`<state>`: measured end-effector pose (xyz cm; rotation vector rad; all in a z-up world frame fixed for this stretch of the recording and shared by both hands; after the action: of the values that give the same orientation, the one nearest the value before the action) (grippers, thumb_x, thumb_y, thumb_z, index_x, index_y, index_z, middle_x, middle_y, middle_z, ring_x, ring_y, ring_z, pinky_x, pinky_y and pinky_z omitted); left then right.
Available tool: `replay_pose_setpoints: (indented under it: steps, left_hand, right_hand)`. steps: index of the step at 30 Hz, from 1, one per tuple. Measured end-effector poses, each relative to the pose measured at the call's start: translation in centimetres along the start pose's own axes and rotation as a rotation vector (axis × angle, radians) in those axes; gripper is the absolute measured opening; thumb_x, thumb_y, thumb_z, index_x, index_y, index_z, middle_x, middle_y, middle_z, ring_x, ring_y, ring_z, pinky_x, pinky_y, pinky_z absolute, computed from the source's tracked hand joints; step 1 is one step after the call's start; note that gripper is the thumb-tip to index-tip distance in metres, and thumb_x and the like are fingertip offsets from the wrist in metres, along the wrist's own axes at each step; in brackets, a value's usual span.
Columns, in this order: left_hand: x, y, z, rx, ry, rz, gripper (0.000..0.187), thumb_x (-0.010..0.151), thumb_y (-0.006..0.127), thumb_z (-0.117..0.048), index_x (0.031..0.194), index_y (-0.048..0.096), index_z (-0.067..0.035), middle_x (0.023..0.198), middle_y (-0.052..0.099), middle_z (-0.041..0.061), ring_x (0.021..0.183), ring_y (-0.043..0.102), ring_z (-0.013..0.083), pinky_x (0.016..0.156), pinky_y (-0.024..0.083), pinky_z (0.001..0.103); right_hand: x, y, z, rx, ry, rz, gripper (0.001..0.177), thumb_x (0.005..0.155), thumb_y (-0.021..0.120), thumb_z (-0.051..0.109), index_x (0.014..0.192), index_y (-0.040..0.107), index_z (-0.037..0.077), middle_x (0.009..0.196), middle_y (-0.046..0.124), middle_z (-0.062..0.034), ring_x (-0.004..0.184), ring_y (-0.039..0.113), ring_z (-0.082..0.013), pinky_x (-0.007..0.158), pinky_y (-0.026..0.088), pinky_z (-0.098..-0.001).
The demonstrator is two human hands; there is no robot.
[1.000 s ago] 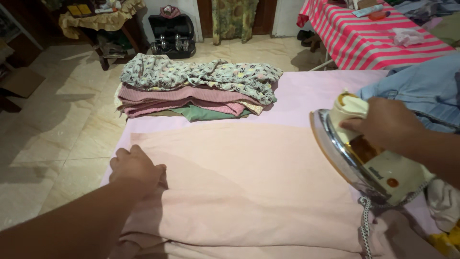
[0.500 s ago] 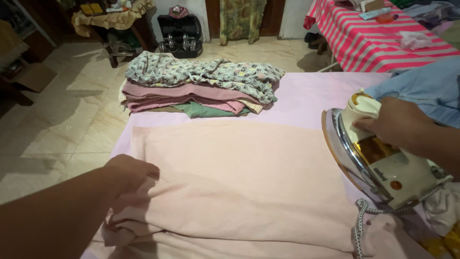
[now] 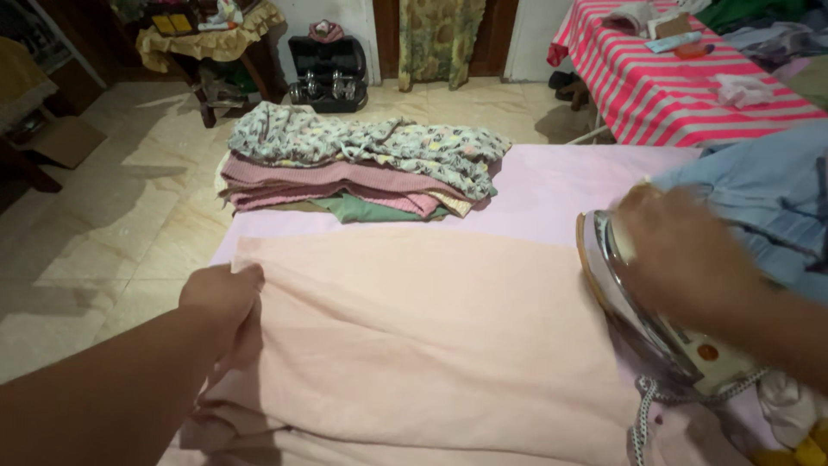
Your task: The person irons a light pink t-shirt on a bed using a steam iron. They smooth the fabric, move the iron across the front and back, and fold the shirt at the end.
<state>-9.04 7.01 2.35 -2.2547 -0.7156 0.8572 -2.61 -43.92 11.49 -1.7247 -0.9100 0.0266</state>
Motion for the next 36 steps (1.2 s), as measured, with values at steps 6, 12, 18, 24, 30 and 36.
replay_pose_setpoints:
  steps: [6, 12, 18, 24, 30, 36]
  left_hand:
    - [2.7, 1.7, 1.1, 0.095, -0.258, 0.634, 0.079, 0.088, 0.063, -0.067, 0.143, 0.06, -0.01, 0.124, 0.063, 0.048, 0.122, 0.065, 0.0503, 0.087, 0.05, 0.059]
    - [-2.1, -1.5, 1.4, 0.188, -0.436, 0.964, 0.082, 0.07, 0.089, -0.043, 0.139, 0.058, -0.012, 0.133, 0.076, 0.023, 0.123, 0.068, 0.0398, 0.098, 0.053, 0.056]
    - [-1.0, -0.8, 2.2, 0.033, -0.526, 1.138, 0.07, 0.078, 0.087, -0.026, 0.142, 0.066, -0.005, 0.131, 0.075, 0.015, 0.118, 0.069, 0.0312, 0.101, 0.056, 0.048]
    - [-2.1, -2.2, -3.1, -0.311, -0.295, 1.063, 0.07, 0.074, 0.08, -0.033, 0.131, 0.063, 0.003, 0.124, 0.075, 0.026, 0.102, 0.078, 0.0329, 0.098, 0.058, 0.044]
    - [-0.2, -4.9, -7.8, -0.522, -0.091, 0.941, 0.066, 0.071, 0.074, -0.036, 0.124, 0.064, 0.001, 0.11, 0.075, 0.025, 0.096, 0.075, 0.0324, 0.09, 0.056, 0.047]
    - [2.3, -6.3, -10.8, -0.77, 0.054, 0.759, 0.036, 0.094, 0.066, -0.036, 0.118, 0.066, -0.01, 0.114, 0.073, 0.011, 0.103, 0.07, 0.0221, 0.098, 0.053, 0.044]
  right_hand:
    - [-5.3, 1.1, 7.0, 0.398, 0.515, 1.124, 0.033, 0.084, 0.071, 0.039, 0.1, 0.071, 0.011, 0.093, 0.075, -0.0114, 0.089, 0.074, -0.0305, 0.081, 0.059, -0.0438]
    - [-9.5, 6.5, 6.8, 0.529, 0.669, 1.076, 0.03, 0.075, 0.082, 0.035, 0.087, 0.076, 0.008, 0.083, 0.078, -0.013, 0.079, 0.076, -0.0273, 0.075, 0.06, -0.0393]
    - [-10.6, 10.1, 7.2, 0.726, 0.783, 0.971, 0.033, 0.065, 0.092, 0.028, 0.077, 0.075, 0.003, 0.07, 0.077, -0.0129, 0.066, 0.073, -0.0221, 0.064, 0.058, -0.0366]
    - [-4.9, 4.1, 8.6, 1.076, 1.07, 0.744, 0.02, 0.084, 0.077, 0.019, 0.081, 0.068, 0.002, 0.065, 0.059, -0.0114, 0.055, 0.055, -0.0216, 0.051, 0.043, -0.0372]
    - [0.9, 0.2, 4.8, 1.585, 1.244, 0.081, 0.007, 0.093, 0.06, 0.01, 0.099, 0.065, 0.008, 0.087, 0.066, -0.0065, 0.075, 0.061, -0.0157, 0.067, 0.049, -0.0317]
    - [4.8, 0.4, 1.4, 1.813, 1.275, -0.014, 0.015, 0.098, 0.059, 0.009, 0.112, 0.063, 0.014, 0.099, 0.067, -0.0027, 0.087, 0.067, -0.0169, 0.083, 0.056, -0.0397]
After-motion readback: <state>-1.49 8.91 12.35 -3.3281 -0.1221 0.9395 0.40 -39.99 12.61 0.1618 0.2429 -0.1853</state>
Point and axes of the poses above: each hand's wrist, its own x-axis towards the middle knuckle, its own y-axis out of the palm, z = x × y, the point moved 4 cm from there along x, towards the middle knuckle
